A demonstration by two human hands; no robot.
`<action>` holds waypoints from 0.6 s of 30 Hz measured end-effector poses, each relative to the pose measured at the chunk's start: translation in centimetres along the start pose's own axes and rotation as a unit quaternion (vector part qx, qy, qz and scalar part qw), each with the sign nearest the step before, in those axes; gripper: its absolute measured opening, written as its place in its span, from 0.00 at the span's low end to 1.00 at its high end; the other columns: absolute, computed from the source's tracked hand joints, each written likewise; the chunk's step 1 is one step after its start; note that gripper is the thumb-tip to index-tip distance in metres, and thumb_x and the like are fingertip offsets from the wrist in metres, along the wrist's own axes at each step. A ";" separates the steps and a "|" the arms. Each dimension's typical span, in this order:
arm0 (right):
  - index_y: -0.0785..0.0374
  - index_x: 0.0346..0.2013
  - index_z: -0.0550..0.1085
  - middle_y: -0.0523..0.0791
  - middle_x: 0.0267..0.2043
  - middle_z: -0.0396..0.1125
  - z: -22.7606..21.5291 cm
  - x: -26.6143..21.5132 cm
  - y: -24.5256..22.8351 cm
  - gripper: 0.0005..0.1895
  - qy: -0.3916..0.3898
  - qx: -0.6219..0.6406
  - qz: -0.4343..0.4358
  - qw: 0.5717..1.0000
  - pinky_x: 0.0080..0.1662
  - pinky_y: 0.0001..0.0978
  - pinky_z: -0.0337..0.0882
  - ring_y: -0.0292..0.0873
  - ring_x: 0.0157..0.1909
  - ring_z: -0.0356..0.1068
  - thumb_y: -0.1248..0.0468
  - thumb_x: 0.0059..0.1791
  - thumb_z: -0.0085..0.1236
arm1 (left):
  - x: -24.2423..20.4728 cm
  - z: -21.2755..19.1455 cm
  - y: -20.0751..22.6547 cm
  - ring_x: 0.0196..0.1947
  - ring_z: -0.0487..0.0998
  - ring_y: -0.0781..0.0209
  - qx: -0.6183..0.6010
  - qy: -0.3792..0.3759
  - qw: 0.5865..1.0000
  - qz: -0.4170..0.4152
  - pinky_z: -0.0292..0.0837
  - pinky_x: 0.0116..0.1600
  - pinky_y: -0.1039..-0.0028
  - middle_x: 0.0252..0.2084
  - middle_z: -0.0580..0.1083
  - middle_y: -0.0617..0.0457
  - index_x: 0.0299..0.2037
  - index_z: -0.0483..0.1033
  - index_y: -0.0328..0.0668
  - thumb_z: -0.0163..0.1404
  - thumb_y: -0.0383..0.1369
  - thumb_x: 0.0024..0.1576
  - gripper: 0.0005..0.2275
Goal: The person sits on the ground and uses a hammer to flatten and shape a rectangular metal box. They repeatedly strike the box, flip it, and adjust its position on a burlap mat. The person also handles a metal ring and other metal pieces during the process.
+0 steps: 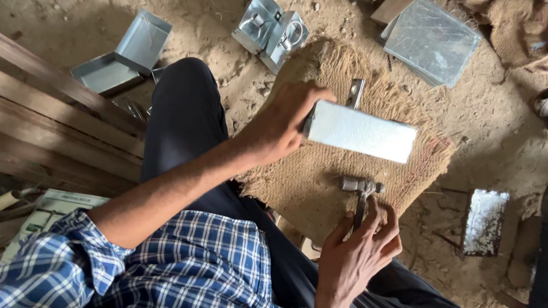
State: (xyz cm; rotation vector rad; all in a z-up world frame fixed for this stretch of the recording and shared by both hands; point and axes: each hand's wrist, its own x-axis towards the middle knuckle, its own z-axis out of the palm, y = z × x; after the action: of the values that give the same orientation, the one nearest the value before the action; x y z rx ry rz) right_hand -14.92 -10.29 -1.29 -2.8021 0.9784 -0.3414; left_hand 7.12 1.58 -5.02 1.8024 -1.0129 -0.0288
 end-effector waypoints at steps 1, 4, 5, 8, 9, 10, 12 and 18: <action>0.63 0.63 0.69 0.52 0.66 0.60 0.0 -0.1 0.2 0.22 0.002 0.014 -0.006 1.000 0.63 0.56 0.59 0.57 0.63 0.57 0.61 0.54 0.52 | 0.2 0.0 -0.1 0.63 0.71 0.47 0.015 0.006 1.000 0.003 0.75 0.66 0.62 0.61 0.70 0.41 0.66 0.62 0.43 0.56 0.12 0.50 0.33; 0.63 0.58 0.72 0.52 0.67 0.60 -0.1 -0.2 0.1 0.17 0.000 0.024 -0.002 1.000 0.63 0.54 0.58 0.58 0.64 0.56 0.62 0.55 0.52 | 1.3 -0.2 -0.6 0.63 0.71 0.48 0.050 0.007 0.998 0.032 0.70 0.68 0.57 0.60 0.71 0.43 0.65 0.63 0.44 0.56 0.12 0.48 0.33; 0.63 0.58 0.72 0.52 0.67 0.60 -0.1 -0.2 0.0 0.17 0.003 0.027 -0.001 1.000 0.63 0.54 0.58 0.58 0.64 0.56 0.62 0.56 0.52 | 1.7 -0.4 -0.9 0.62 0.72 0.50 0.054 0.001 0.997 0.053 0.68 0.69 0.55 0.58 0.71 0.44 0.65 0.63 0.43 0.57 0.13 0.48 0.33; 0.63 0.57 0.73 0.52 0.65 0.61 -0.2 -0.1 -0.3 0.16 0.010 0.034 0.002 0.999 0.63 0.55 0.58 0.58 0.64 0.56 0.61 0.55 0.52 | 2.2 -0.6 -2.0 0.62 0.73 0.54 0.043 -0.005 0.997 0.063 0.66 0.72 0.55 0.56 0.72 0.48 0.64 0.65 0.44 0.57 0.13 0.52 0.30; 0.63 0.56 0.73 0.52 0.64 0.61 -0.2 0.0 -0.4 0.17 0.011 0.034 0.005 0.999 0.62 0.55 0.58 0.57 0.63 0.57 0.61 0.55 0.52 | 2.2 -0.5 -2.4 0.63 0.74 0.55 0.035 -0.006 0.998 0.058 0.66 0.73 0.56 0.56 0.73 0.49 0.64 0.65 0.44 0.56 0.13 0.55 0.28; 0.63 0.56 0.73 0.52 0.63 0.62 -0.2 0.0 -0.4 0.17 0.014 0.033 0.009 0.999 0.62 0.55 0.59 0.57 0.63 0.57 0.60 0.54 0.52 | 2.2 -0.2 -2.7 0.62 0.73 0.54 0.048 0.009 0.997 0.054 0.66 0.71 0.56 0.56 0.73 0.48 0.63 0.67 0.43 0.57 0.13 0.55 0.27; 0.64 0.54 0.73 0.52 0.56 0.65 -0.3 0.4 -0.3 0.19 -0.021 0.021 0.042 0.999 0.56 0.55 0.60 0.57 0.57 0.60 0.56 0.52 0.53 | 2.3 0.4 -3.1 0.59 0.72 0.52 0.074 0.040 0.995 0.045 0.67 0.67 0.58 0.55 0.72 0.45 0.62 0.69 0.40 0.59 0.14 0.56 0.24; 0.67 0.56 0.72 0.53 0.46 0.70 -0.4 0.6 -0.5 0.18 -0.007 0.102 -0.004 0.995 0.55 0.54 0.64 0.55 0.52 0.69 0.58 0.59 0.44 | 0.9 0.0 -3.4 0.59 0.72 0.52 0.012 0.019 0.999 0.033 0.73 0.68 0.65 0.50 0.71 0.50 0.51 0.72 0.43 0.63 0.24 0.60 0.14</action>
State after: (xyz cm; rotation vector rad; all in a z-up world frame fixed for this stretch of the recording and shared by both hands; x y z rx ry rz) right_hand -14.26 -10.35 -0.75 -2.6202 0.8765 -0.3984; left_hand 9.78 1.47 -7.26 1.7834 -1.0494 0.0583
